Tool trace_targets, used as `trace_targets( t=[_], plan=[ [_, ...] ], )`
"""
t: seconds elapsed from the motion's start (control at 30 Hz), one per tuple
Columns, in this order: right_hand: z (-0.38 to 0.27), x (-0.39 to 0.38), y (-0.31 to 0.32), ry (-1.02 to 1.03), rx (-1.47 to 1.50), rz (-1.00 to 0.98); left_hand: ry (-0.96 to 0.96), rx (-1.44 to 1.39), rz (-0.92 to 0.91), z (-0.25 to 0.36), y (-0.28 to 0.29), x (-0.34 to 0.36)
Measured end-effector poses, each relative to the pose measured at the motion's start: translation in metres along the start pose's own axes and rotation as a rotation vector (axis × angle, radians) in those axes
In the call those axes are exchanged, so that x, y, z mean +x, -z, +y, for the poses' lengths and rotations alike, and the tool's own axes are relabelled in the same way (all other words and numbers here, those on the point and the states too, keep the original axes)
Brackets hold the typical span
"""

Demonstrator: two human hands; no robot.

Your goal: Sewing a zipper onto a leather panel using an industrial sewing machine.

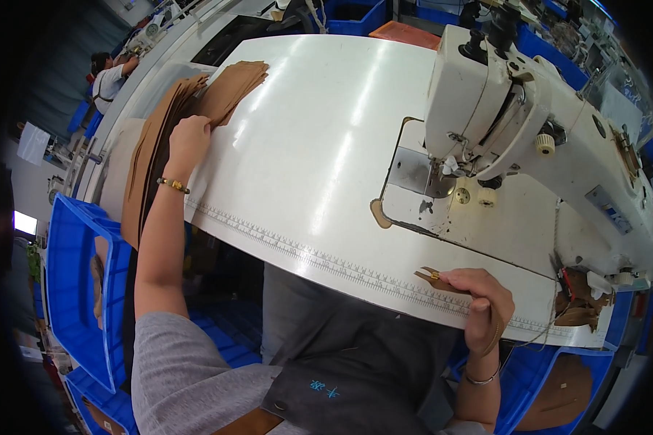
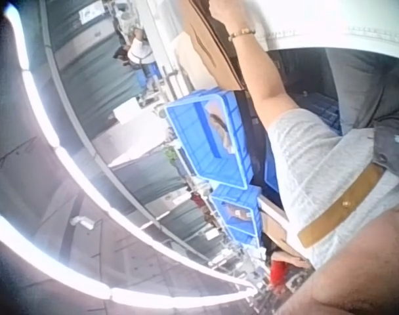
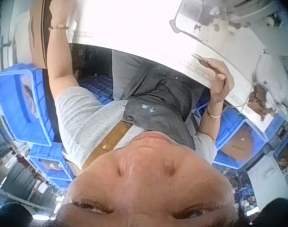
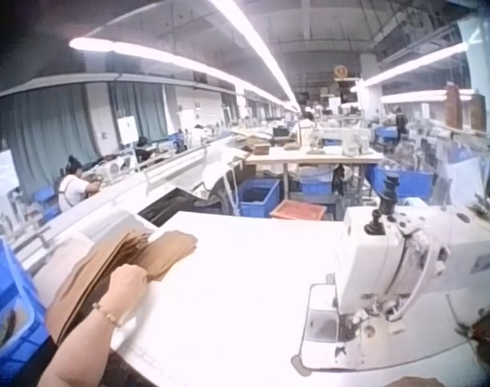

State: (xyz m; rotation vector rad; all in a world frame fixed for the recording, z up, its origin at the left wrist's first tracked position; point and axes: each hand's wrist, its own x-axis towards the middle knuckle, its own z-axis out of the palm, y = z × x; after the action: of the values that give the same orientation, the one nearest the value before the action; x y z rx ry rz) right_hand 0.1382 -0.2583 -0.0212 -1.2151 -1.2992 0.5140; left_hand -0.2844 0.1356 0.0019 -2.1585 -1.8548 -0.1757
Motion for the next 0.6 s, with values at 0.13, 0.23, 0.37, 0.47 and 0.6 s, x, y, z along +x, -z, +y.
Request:
trace_targets(
  t=[0.13,0.23,0.37,0.47,0.6],
  plan=[
    [-0.002,0.002,-0.002,0.014,-0.020,-0.020,-0.032,-0.131,-0.038,-0.012,0.006,0.008],
    [-0.005,0.003,-0.003,0.015,-0.056,-0.029,-0.093,-0.206,0.098,-0.012,0.006,0.009],
    [-0.009,0.005,-0.004,0.032,-0.131,-0.087,-0.057,0.006,-0.028,0.008,0.011,0.017],
    [-0.011,0.007,-0.005,0.024,-0.148,-0.086,-0.068,-0.178,0.052,0.030,0.026,0.019],
    [-0.012,0.006,-0.007,0.045,-0.187,-0.084,0.051,-1.704,-0.246,0.057,0.050,-0.004]
  ],
)
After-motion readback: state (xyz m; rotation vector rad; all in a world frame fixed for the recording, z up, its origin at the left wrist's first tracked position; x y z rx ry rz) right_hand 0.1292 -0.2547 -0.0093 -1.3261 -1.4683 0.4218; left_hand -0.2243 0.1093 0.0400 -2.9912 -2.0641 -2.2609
